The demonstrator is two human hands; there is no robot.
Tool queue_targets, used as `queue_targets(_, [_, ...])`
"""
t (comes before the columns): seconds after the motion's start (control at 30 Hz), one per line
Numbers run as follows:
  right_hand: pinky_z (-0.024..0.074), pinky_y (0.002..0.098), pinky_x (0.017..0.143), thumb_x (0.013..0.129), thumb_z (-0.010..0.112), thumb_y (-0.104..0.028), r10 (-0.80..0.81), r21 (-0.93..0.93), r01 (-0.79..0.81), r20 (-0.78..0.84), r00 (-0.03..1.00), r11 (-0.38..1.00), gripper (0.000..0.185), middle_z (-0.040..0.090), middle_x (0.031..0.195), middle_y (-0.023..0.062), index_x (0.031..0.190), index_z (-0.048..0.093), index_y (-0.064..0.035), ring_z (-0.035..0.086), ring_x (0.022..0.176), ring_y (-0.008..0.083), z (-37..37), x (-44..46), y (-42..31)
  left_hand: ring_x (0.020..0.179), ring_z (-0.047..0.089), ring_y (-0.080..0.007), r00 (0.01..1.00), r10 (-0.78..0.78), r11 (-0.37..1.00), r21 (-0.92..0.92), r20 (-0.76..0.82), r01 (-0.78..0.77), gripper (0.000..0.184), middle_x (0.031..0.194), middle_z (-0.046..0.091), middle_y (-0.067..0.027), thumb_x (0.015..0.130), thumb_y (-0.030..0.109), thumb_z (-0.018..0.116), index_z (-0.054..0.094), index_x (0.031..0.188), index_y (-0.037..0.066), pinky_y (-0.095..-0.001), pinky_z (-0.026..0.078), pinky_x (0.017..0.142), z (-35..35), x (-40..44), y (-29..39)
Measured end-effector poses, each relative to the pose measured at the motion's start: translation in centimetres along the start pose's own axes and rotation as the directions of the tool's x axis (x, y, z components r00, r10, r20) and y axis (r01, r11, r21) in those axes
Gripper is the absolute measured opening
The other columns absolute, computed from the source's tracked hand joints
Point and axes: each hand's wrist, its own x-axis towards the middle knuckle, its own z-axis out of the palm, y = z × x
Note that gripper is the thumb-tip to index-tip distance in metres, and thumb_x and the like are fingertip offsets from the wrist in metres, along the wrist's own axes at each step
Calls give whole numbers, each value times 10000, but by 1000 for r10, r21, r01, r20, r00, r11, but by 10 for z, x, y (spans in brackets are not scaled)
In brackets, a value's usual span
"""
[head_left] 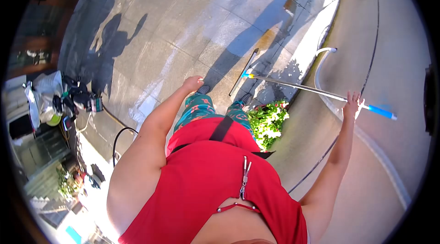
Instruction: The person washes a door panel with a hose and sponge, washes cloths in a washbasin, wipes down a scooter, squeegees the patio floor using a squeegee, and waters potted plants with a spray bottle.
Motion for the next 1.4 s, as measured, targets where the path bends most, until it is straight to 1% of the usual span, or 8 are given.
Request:
queue_targets(0.23, [462,430,864,790,636,-144,-106,-32,110,96,990,993,124,682,857,79,907,674,-131,663,884,246,25,61,35,999,629,-326,991,131,991,-37,38,-129,388,1067,668,-138,844,342,589,625,1170,134,-418,499,852,67,-6,104])
queue_targets(0.27, [493,355,722,797,617,-141,-273,7,280,-197,942,960,70,675,739,70,794,686,-136,675,731,256,31,61,45,998,627,-332,989,129,991,-37,67,-127,381,1063,669,-134,846,336,590,623,1165,131,-420,500,846,65,-8,132])
queue_targets(0.63, [469,344,729,799,607,-124,-451,-43,555,-637,626,831,57,575,773,18,821,554,-120,604,790,190,-177,28,-76,1383,271,-374,735,525,834,86,-429,-545,993,1532,237,-120,702,339,775,196,1489,162,-429,317,1104,43,6,326])
queue_targets(0.73, [474,349,753,835,573,-118,-603,-56,738,-619,503,672,174,560,831,39,1007,575,-94,589,850,200,-233,10,-145,1277,435,-347,583,458,862,176,-671,-475,866,1399,442,-151,704,304,764,330,1433,127,-424,379,1040,20,15,310])
queue_targets(0.83, [475,368,806,849,557,-112,-684,-154,928,-718,130,338,333,566,891,57,1182,559,-100,573,951,225,-263,0,-217,829,616,-297,760,116,892,-269,-640,-362,299,769,640,-61,706,224,708,639,980,123,-427,451,805,13,35,227])
queue_targets(0.9, [505,388,755,856,552,-121,-761,-236,948,-648,10,213,414,584,947,81,1269,524,-142,615,895,265,-271,-14,-254,820,610,-285,782,215,972,50,-586,-230,154,772,627,-62,704,198,690,572,773,126,-414,456,760,7,25,150])
queue_targets(1.0, [521,413,665,845,614,-184,-906,-12,918,-165,389,396,585,623,950,108,1390,404,-206,645,831,305,-339,-47,-292,842,609,-281,796,50,999,28,-603,-42,159,793,622,-70,701,154,695,570,791,111,-403,465,770,7,3,45])
queue_targets(1.4, [528,383,588,869,536,-160,-872,70,975,-438,219,209,369,622,823,112,1236,564,-171,659,691,259,-378,-114,-504,1234,472,-263,738,-638,768,-118,-220,629,293,1250,574,-48,799,272,678,648,1073,173,-475,350,1007,-35,24,-132])
